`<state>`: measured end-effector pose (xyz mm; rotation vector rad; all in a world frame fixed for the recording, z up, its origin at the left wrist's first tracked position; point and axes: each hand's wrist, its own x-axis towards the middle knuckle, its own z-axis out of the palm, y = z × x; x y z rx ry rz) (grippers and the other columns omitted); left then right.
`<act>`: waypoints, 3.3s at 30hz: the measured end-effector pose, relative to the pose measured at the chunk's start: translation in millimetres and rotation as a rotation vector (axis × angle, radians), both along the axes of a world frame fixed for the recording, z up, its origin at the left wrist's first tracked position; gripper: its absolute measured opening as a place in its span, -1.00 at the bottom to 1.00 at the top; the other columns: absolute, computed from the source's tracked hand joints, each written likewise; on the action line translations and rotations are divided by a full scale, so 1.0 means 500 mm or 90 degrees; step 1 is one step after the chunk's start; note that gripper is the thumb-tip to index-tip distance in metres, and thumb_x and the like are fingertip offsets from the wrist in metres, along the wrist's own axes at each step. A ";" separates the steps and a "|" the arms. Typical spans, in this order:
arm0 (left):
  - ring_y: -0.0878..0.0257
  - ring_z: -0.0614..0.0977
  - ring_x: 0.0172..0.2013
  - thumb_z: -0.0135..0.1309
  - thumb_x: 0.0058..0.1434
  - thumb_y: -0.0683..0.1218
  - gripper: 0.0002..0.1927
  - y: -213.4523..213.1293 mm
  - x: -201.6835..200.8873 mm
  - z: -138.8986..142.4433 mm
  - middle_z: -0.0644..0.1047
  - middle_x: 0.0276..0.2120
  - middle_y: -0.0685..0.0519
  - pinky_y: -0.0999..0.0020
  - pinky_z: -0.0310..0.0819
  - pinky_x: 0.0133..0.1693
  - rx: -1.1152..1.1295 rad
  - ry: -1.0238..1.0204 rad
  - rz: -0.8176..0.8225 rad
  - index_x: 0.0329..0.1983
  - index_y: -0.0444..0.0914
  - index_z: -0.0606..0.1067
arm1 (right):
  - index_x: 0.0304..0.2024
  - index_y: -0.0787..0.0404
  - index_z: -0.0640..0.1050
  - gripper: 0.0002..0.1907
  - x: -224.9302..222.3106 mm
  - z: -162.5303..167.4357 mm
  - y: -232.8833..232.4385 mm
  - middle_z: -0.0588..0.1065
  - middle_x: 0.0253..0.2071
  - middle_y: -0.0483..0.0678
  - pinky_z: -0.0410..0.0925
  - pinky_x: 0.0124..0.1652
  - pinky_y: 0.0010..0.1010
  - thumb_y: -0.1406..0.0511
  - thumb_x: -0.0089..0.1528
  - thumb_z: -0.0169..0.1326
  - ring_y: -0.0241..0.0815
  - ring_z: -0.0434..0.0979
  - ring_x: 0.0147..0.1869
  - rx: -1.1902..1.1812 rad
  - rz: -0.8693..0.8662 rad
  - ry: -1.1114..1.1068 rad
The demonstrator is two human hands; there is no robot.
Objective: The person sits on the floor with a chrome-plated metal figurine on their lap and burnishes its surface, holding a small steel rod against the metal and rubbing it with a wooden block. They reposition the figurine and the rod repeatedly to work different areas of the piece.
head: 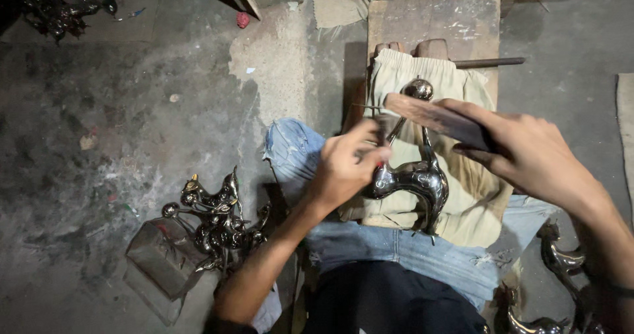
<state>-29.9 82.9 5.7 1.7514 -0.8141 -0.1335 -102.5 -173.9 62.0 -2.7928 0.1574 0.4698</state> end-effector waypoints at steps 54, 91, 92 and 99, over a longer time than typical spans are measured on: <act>0.28 0.76 -0.23 0.16 0.35 -0.18 -0.87 -0.029 -0.160 -0.080 0.67 -0.28 -0.01 0.41 0.70 -0.17 -0.157 0.102 0.336 -0.14 -0.32 0.46 | 0.54 -0.25 0.15 -0.21 0.064 0.111 0.065 0.59 -0.13 -0.12 0.43 -0.56 -0.38 0.07 0.24 -0.03 -0.26 0.54 -0.51 -0.253 0.353 -0.260; 0.34 0.69 -0.47 0.06 0.40 -0.18 -0.86 -0.020 -0.176 -0.164 0.67 -0.30 0.06 0.48 0.56 -0.45 0.044 -0.113 0.383 -0.05 -0.27 0.59 | 0.53 -0.47 -0.12 0.07 0.044 0.065 0.097 0.52 0.06 -0.06 0.55 -0.08 -0.15 0.38 0.17 0.12 -0.04 0.62 -0.11 -0.132 0.396 -0.160; 0.34 0.69 -0.46 0.07 0.41 -0.17 -0.85 -0.023 -0.175 -0.171 0.67 -0.27 0.04 0.49 0.59 -0.43 0.031 -0.141 0.393 -0.03 -0.29 0.58 | 0.54 -0.52 -0.11 0.07 0.042 0.066 0.101 0.51 0.11 -0.04 0.55 -0.12 -0.14 0.44 0.20 0.08 -0.02 0.62 -0.12 -0.153 0.415 -0.179; 0.24 0.71 -0.32 0.16 0.38 -0.07 -0.83 -0.017 -0.189 -0.186 0.67 -0.27 0.03 0.36 0.60 -0.27 0.087 -0.219 0.413 -0.08 -0.25 0.61 | 0.55 -0.50 -0.13 0.17 0.029 0.073 0.102 0.42 0.26 0.16 0.52 -0.01 -0.09 0.47 0.08 0.03 -0.01 0.64 -0.04 -0.353 0.526 -0.309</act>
